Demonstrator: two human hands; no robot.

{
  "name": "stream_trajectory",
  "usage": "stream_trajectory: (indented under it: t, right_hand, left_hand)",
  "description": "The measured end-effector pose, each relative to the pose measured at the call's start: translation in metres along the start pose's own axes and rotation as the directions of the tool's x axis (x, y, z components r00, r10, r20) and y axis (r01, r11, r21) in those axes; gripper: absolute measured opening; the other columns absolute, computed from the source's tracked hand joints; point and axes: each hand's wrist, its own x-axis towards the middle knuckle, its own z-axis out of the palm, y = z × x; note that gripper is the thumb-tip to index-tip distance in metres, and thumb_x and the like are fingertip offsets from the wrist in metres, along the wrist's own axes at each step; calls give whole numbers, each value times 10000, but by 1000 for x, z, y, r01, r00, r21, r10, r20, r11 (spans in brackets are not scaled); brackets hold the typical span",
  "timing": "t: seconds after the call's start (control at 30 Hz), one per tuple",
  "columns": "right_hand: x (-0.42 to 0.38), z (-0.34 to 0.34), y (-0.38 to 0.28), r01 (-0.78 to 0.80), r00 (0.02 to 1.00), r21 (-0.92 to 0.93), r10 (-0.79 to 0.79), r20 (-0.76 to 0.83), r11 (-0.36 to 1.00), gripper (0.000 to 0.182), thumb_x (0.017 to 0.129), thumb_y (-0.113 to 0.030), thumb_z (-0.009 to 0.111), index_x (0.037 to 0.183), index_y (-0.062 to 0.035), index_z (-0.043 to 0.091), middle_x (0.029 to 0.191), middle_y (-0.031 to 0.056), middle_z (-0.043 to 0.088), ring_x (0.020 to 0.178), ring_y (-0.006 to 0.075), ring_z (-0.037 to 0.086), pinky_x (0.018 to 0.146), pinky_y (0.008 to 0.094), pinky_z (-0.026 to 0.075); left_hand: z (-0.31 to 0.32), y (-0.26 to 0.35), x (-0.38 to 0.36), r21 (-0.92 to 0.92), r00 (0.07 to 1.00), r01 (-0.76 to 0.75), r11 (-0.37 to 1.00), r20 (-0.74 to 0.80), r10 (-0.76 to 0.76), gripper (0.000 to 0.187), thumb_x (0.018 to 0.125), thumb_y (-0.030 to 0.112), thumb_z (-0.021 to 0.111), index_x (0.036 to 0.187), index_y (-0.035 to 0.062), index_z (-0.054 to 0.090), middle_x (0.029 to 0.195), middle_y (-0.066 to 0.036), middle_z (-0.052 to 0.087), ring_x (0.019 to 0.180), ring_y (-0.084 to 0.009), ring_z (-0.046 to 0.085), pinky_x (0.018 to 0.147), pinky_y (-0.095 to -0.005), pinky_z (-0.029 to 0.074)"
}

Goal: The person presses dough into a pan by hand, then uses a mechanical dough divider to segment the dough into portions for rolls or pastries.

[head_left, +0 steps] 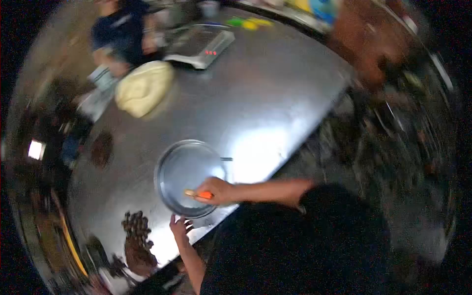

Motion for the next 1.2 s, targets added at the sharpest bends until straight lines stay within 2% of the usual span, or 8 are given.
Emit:
stream_trajectory:
  t: [0.1,0.23,0.4,0.5,0.63,0.83,1.07,1.2]
  right_hand:
    - [-13,-30,24,306,868,63,-251,-429,950,201,844,-172,645,1024,-91,681,950,90,703,775,234,681,717,294,537]
    - [-70,-77,36,-65,769,296,237,-594,953,225,825,-78,650,1050,-73,656,1019,98,687,843,222,685,757,267,556]
    - [-141,-125,109,-193,705,-198,-5,-709,961,193,868,-232,644,980,-78,676,867,103,693,720,174,663,662,289,537]
    - [-157,-184,92,-526,419,324,571,-706,786,228,882,-287,624,956,-83,694,660,107,639,596,169,617,588,312,504]
    - [-178,-264,140,-669,513,-442,-59,-856,598,348,929,-344,528,873,-47,700,589,134,617,586,346,627,589,429,505]
    - [-169,-253,169,-564,790,-650,102,-605,510,353,935,-328,505,1049,-28,650,926,196,656,903,390,605,788,466,486]
    - [-179,-170,122,-490,868,-771,311,-387,407,253,824,-193,573,999,-25,646,908,201,651,808,352,643,745,446,515]
    - [-180,-123,105,-459,888,-760,251,-385,460,210,807,-213,592,931,-53,649,867,178,645,704,350,642,642,469,515]
  left_hand:
    - [-2,11,-6,-18,997,-16,1000,-82,14,658,925,83,524,1474,128,163,825,-118,650,580,-209,617,471,-344,499]
    - [-5,8,-9,-36,993,15,999,-119,-19,628,918,69,541,1458,100,221,827,-148,650,579,-231,629,441,-362,512]
    - [-8,11,-24,43,993,-10,999,-116,15,554,917,66,526,1426,98,310,941,-145,649,700,-259,669,528,-374,554]
    - [2,13,-32,64,985,28,998,-170,-17,546,919,87,538,1419,94,318,947,-129,649,670,-232,656,553,-372,547]
    - [11,4,-38,0,965,-26,1000,-261,25,502,924,95,549,1394,76,376,781,-103,645,551,-191,628,454,-331,498]
    - [30,-45,-67,195,777,-413,889,-433,456,440,948,179,540,1339,4,441,671,-68,580,519,-116,532,480,-281,427]
    - [11,-148,-105,480,382,-262,837,-745,547,458,944,319,544,1232,-37,525,878,-139,646,715,-198,604,609,-362,461]
    - [-20,-272,-96,531,553,-93,842,-676,487,414,927,330,530,1148,-13,597,844,-198,657,694,-287,629,662,-414,505]
